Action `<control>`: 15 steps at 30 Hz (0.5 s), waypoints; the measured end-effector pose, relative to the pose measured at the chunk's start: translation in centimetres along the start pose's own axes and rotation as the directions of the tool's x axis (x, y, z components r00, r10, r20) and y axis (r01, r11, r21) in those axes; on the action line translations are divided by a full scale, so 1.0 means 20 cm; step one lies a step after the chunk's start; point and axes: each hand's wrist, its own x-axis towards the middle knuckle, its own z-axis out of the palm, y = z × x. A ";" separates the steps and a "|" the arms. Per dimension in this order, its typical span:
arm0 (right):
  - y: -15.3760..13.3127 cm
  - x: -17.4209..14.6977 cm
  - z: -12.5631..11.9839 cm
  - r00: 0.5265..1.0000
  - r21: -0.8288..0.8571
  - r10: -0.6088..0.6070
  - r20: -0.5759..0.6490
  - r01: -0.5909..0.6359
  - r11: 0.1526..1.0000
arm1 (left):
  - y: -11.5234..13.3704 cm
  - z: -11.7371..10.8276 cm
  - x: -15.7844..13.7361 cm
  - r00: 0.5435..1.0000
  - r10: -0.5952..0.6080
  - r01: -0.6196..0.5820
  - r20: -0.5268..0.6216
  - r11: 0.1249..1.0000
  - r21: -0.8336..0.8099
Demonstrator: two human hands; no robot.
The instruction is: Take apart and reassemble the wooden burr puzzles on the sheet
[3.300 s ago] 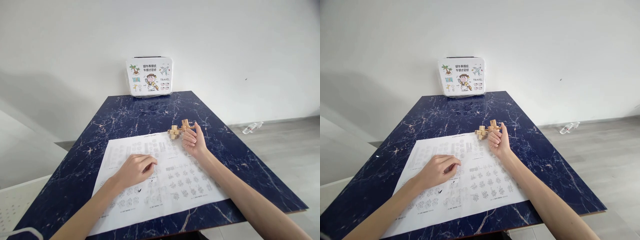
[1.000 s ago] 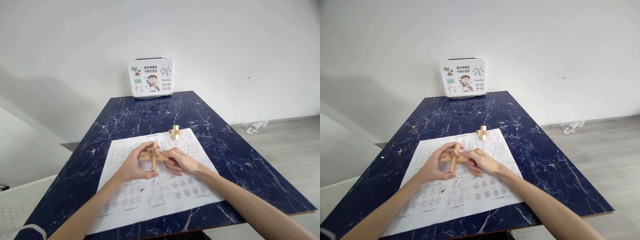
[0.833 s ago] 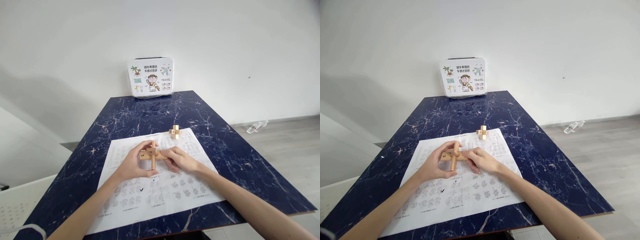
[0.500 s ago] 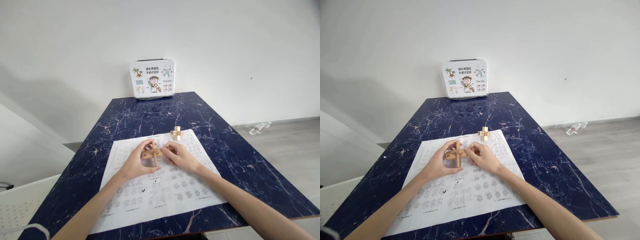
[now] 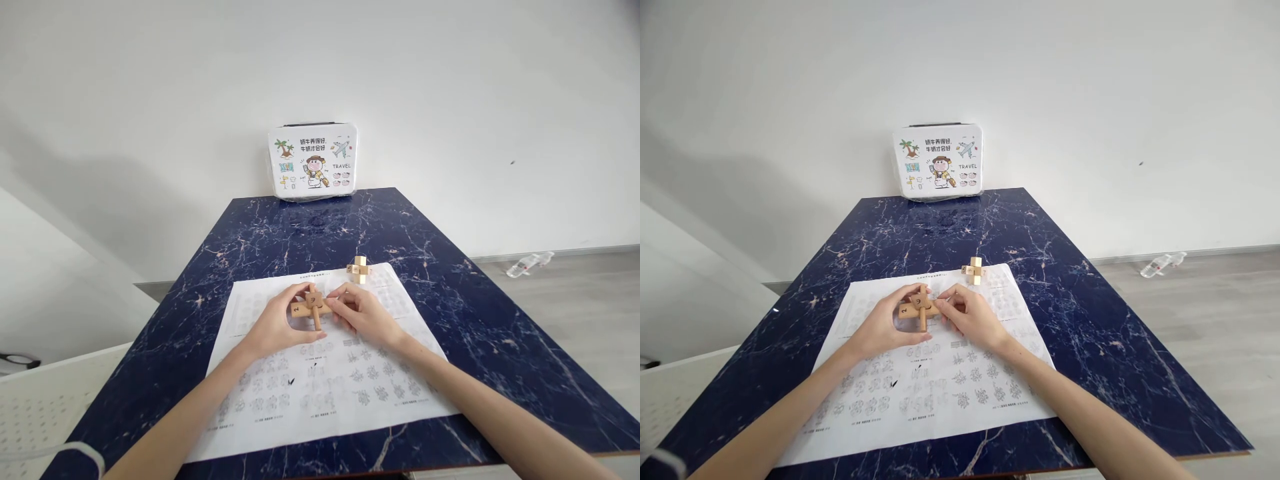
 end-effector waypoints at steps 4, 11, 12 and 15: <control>-0.01 0.00 0.00 1.000 -0.020 -0.010 -0.008 0.010 1.000 | -0.01 0.00 0.00 1.000 -0.010 0.010 0.000 1.000 0.005; -0.01 -0.01 0.00 0.999 -0.101 0.010 -0.031 -0.013 0.995 | -0.03 0.01 0.00 0.999 -0.051 0.051 0.018 0.999 -0.009; -0.01 -0.01 0.00 0.999 -0.102 0.013 -0.029 -0.016 0.995 | -0.03 0.01 0.00 0.998 -0.053 0.054 0.021 0.998 -0.012; -0.01 -0.01 0.00 1.000 -0.073 0.030 -0.005 -0.030 0.997 | -0.03 0.01 0.00 0.999 -0.051 0.052 0.017 0.998 -0.019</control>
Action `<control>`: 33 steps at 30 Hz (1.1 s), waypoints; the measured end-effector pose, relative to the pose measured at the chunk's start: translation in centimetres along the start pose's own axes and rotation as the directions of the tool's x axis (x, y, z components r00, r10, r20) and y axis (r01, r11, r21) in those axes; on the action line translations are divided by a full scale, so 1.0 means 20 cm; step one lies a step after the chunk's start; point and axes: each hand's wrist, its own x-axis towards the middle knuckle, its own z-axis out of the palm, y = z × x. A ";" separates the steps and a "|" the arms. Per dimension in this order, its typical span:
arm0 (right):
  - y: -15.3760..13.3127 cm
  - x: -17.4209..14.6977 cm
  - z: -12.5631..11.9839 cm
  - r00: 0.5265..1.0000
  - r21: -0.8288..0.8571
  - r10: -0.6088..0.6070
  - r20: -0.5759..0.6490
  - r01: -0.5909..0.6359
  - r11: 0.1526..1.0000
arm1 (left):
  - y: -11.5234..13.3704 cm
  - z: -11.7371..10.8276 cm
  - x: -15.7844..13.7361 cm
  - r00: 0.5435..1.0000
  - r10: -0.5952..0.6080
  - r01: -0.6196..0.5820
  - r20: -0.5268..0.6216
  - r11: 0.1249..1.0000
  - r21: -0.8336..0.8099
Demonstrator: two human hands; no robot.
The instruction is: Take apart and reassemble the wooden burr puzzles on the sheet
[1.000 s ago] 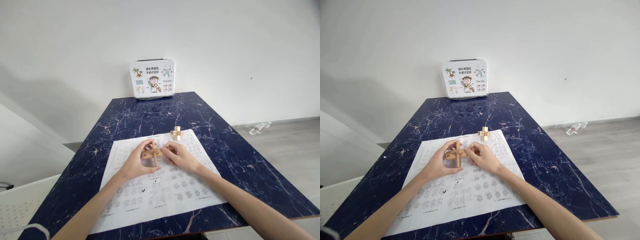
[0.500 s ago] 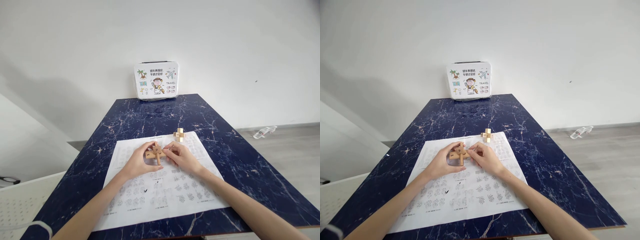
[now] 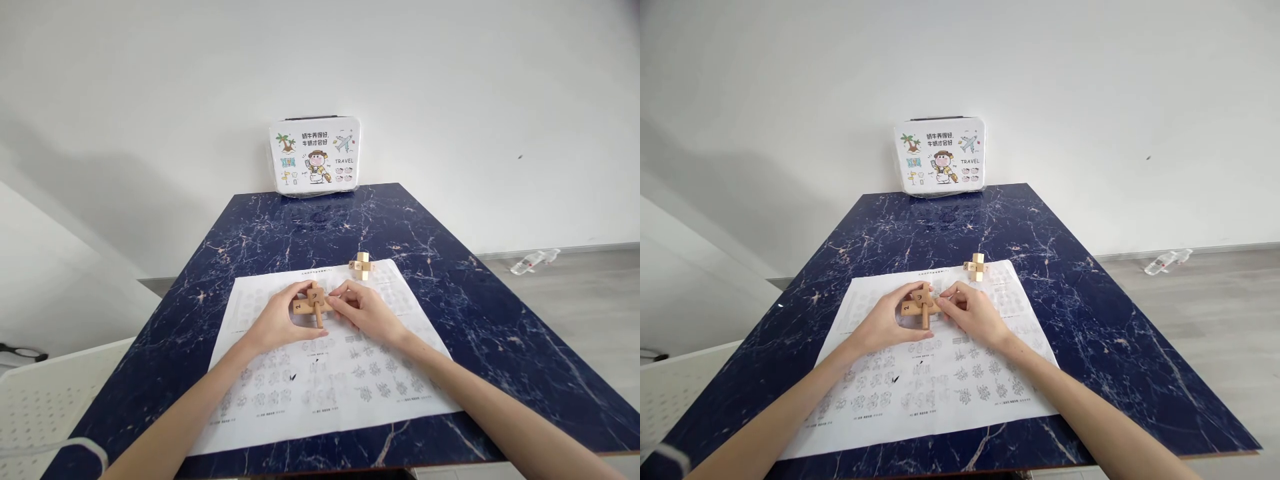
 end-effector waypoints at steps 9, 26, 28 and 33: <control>0.01 0.00 0.00 0.999 0.030 -0.029 0.020 0.029 0.999 | -0.01 0.00 0.00 1.000 0.009 -0.008 0.030 1.000 -0.018; 0.04 -0.03 0.05 0.998 -0.037 -0.057 0.027 0.058 0.998 | 0.00 0.04 -0.02 0.996 0.051 -0.060 0.068 0.988 0.144; 0.04 -0.02 0.05 0.998 -0.040 -0.059 0.031 0.061 0.997 | -0.01 0.04 -0.02 0.997 0.053 -0.064 0.064 0.982 0.176; 0.03 -0.02 0.06 0.998 -0.068 -0.058 0.018 0.059 0.996 | -0.02 0.03 -0.02 0.996 0.033 -0.048 0.079 0.977 0.206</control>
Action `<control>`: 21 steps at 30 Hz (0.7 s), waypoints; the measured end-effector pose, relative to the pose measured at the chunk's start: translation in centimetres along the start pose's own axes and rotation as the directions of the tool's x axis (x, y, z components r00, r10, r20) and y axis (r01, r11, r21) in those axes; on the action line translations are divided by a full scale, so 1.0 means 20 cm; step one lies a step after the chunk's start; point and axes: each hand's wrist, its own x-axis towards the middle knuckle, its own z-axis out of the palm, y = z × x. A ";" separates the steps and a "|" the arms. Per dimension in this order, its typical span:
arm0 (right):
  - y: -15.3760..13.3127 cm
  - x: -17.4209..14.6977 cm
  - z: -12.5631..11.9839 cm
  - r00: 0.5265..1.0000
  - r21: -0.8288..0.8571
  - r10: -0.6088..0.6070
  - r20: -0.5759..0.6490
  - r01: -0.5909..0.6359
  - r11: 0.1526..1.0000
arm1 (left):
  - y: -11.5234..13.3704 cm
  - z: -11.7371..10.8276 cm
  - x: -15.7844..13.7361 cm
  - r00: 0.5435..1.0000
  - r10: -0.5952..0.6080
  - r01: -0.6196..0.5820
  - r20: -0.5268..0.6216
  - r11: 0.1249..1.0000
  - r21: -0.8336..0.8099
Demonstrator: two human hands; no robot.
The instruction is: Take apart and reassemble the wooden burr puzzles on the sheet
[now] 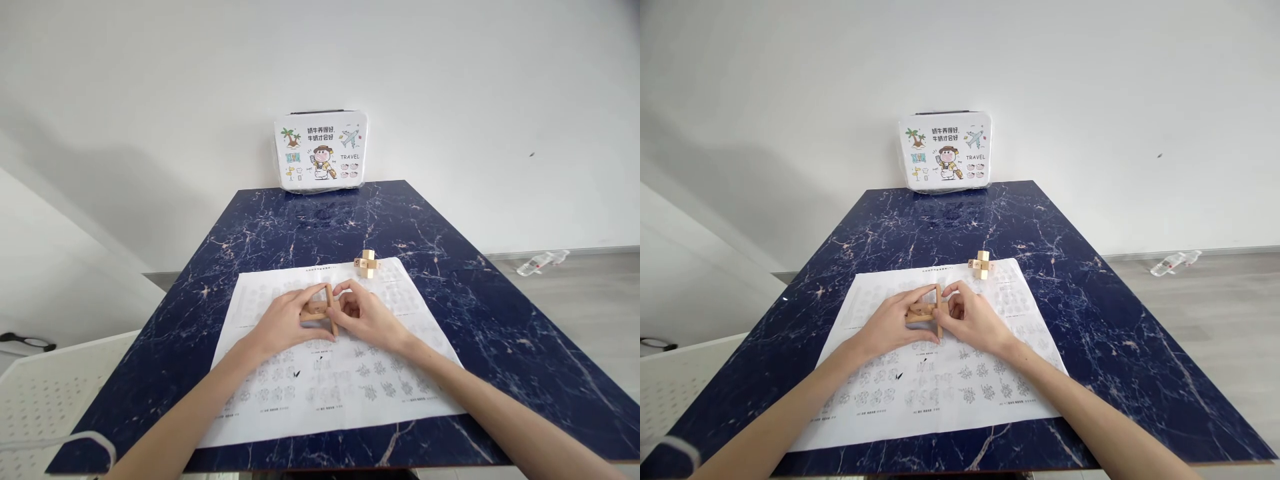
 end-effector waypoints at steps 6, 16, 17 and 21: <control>-0.04 -0.01 0.00 0.999 -0.116 0.001 -0.044 -0.006 0.993 | -0.01 0.00 0.01 0.999 0.028 -0.025 -0.017 0.987 0.157; -0.01 -0.01 -0.04 0.981 -0.299 -0.042 -0.189 -0.017 0.954 | 0.01 -0.01 0.00 0.996 0.031 -0.019 -0.082 0.989 0.146; 0.00 0.00 -0.04 0.979 -0.304 -0.043 -0.197 -0.019 0.953 | 0.00 -0.01 0.00 0.995 0.033 -0.022 -0.096 0.993 0.117; 0.05 0.01 -0.05 0.971 -0.408 -0.099 -0.219 0.001 0.913 | -0.03 -0.01 0.01 0.976 -0.091 0.075 -0.196 0.993 -0.089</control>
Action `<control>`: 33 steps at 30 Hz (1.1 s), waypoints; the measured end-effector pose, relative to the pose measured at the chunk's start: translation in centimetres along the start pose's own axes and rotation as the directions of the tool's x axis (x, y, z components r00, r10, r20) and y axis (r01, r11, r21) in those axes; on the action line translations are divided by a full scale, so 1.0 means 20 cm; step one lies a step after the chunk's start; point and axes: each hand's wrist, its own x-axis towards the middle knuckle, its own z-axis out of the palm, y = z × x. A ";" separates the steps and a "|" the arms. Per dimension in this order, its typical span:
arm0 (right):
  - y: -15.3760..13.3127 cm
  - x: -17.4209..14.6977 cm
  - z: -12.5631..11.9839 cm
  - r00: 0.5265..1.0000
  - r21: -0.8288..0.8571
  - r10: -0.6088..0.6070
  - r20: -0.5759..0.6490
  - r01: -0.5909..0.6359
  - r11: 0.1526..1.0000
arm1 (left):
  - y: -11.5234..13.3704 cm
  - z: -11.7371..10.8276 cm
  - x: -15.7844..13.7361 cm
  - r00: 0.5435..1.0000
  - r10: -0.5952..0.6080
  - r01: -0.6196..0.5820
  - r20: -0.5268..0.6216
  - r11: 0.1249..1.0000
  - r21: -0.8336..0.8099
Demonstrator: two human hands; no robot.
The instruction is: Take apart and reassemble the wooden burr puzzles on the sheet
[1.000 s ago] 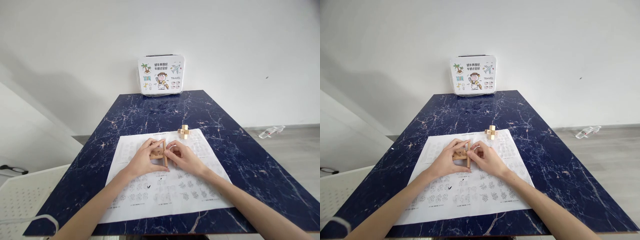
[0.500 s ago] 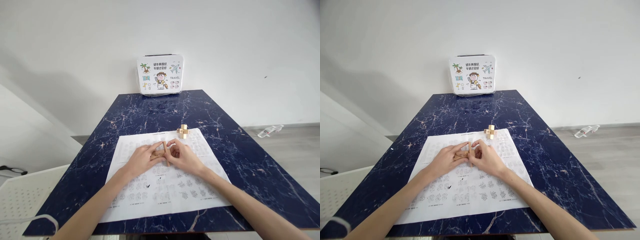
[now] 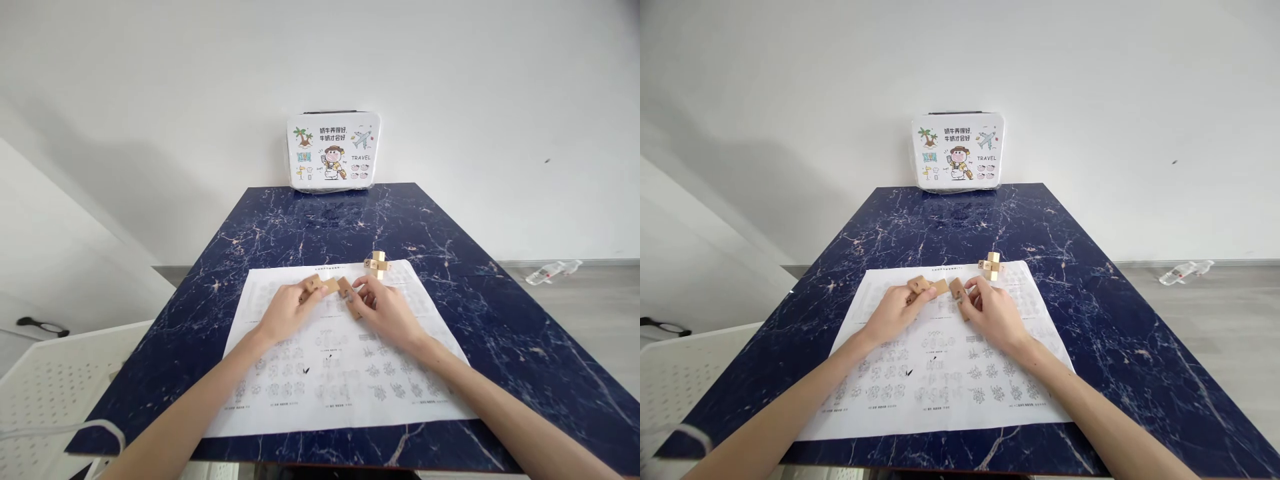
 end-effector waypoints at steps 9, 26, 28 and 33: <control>0.02 -0.01 0.03 0.989 -0.382 -0.147 -0.027 0.125 0.916 | 0.03 -0.04 0.02 0.987 -0.142 0.162 0.080 0.902 -0.400; -0.11 -0.07 0.04 0.897 0.017 -0.441 -0.034 0.442 0.897 | 0.15 0.05 -0.05 0.967 -0.132 0.220 0.217 0.864 -0.452; -0.12 -0.07 0.06 0.905 0.013 -0.422 -0.051 0.423 0.906 | 0.18 0.09 -0.06 0.965 -0.118 0.217 0.233 0.859 -0.463; -0.13 -0.06 0.08 0.904 -0.021 -0.405 -0.138 0.406 0.914 | 0.21 0.14 -0.09 0.955 -0.082 0.224 0.287 0.832 -0.507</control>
